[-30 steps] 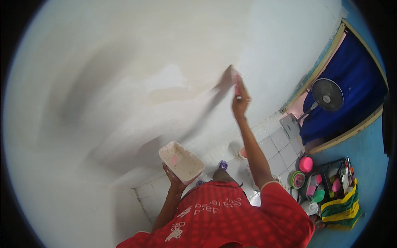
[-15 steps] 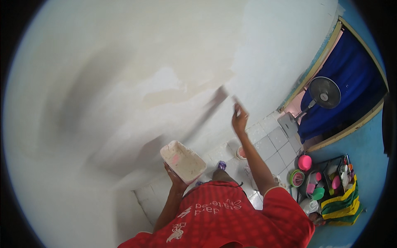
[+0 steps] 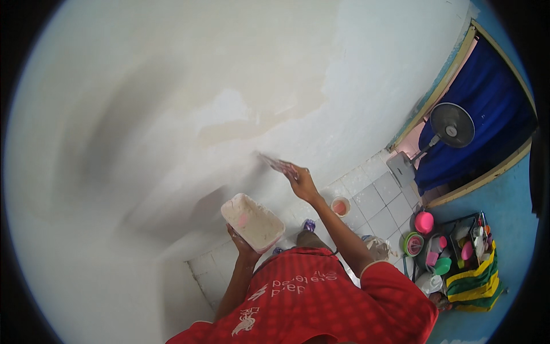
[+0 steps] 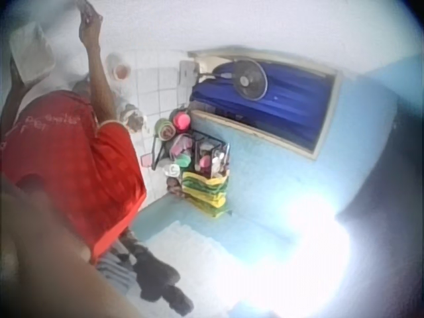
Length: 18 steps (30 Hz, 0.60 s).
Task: The person repeatedly scoops white plaster from a small container and spreads it onto a wall using a pink trowel. The person works on a single wall section, smoothing the plaster in overlapping strokes.
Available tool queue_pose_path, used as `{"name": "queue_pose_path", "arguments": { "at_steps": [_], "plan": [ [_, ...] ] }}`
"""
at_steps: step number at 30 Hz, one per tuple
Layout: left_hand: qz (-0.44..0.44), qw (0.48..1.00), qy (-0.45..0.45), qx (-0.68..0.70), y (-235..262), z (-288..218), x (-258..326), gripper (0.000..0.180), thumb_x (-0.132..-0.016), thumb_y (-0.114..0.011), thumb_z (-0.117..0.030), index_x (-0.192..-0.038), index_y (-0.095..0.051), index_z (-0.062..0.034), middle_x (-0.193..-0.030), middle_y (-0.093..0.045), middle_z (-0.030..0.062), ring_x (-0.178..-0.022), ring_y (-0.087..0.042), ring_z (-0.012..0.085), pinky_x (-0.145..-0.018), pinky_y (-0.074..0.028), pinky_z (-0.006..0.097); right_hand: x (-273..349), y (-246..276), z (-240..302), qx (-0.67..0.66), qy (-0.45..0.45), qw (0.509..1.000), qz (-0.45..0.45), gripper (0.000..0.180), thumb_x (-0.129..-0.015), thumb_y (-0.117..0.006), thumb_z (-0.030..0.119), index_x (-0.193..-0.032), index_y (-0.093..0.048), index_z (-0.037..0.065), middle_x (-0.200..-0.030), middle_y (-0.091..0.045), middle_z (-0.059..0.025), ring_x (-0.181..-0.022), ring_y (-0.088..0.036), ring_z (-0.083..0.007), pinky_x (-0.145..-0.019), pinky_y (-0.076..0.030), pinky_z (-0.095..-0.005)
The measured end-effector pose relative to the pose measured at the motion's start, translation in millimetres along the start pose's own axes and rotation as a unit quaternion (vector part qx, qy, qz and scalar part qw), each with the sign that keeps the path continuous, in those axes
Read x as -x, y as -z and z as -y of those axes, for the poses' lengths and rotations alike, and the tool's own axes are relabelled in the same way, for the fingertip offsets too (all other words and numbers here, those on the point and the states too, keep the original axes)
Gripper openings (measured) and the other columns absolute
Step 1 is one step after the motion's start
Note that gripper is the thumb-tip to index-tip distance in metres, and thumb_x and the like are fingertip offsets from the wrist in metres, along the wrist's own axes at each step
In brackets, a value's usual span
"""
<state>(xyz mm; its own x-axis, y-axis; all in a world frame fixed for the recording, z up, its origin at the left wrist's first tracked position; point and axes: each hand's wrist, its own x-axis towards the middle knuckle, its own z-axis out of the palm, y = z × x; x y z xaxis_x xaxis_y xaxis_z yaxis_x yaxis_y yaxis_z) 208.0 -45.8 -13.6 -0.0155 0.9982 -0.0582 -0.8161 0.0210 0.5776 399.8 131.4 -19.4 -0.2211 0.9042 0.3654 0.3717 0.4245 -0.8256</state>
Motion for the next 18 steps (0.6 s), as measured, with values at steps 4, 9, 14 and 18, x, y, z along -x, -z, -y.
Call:
{"name": "queue_pose_path", "arguments": {
  "at_steps": [4,9,14,18],
  "plan": [
    [-0.03,0.999,0.005,0.016,-5,0,-1,0.087,-0.079,-0.088,-0.012,-0.151,-0.038,-0.0142,-0.137,-0.056,0.0088,-0.123,-0.063,0.0263,-0.099,-0.062,0.049,14,23,-9,-0.062,-0.009,0.997,-0.038,0.032,-0.105,-0.058,0.004,-0.136,-0.067,0.004,-0.136,-0.07,-0.0164,-0.129,-0.066,-0.0271,-0.107,-0.05,-0.0365],
    [-0.011,0.993,0.039,0.112,7,3,1,0.061,-0.104,-0.054,-0.053,-0.149,-0.043,-0.0148,-0.135,-0.059,0.0081,-0.123,-0.064,0.0271,-0.097,-0.061,0.051,-36,75,-1,0.116,0.183,0.962,-0.167,0.052,-0.091,-0.057,-0.013,-0.138,-0.069,0.008,-0.143,-0.065,-0.0169,-0.139,-0.057,-0.034,-0.118,-0.043,-0.0429],
    [-0.017,0.998,0.04,0.043,35,8,-5,0.083,-0.095,-0.038,-0.08,-0.151,-0.049,-0.0194,-0.142,-0.061,0.0098,-0.13,-0.061,0.0364,-0.108,-0.049,0.063,-97,57,-57,0.217,0.263,0.901,-0.27,0.052,-0.087,-0.061,-0.008,-0.136,-0.069,0.009,-0.144,-0.062,-0.0214,-0.139,-0.053,-0.0461,-0.115,-0.043,-0.0552],
    [-0.009,0.99,0.063,0.128,25,4,-5,0.083,-0.095,-0.038,-0.08,-0.151,-0.049,-0.0191,-0.142,-0.061,0.0098,-0.131,-0.061,0.0361,-0.108,-0.049,0.063,-81,12,-88,0.205,0.258,0.912,-0.245,0.063,-0.081,-0.059,-0.015,-0.14,-0.066,0.007,-0.153,-0.054,-0.0209,-0.145,-0.045,-0.0464,-0.122,-0.036,-0.055]
  ]
}}
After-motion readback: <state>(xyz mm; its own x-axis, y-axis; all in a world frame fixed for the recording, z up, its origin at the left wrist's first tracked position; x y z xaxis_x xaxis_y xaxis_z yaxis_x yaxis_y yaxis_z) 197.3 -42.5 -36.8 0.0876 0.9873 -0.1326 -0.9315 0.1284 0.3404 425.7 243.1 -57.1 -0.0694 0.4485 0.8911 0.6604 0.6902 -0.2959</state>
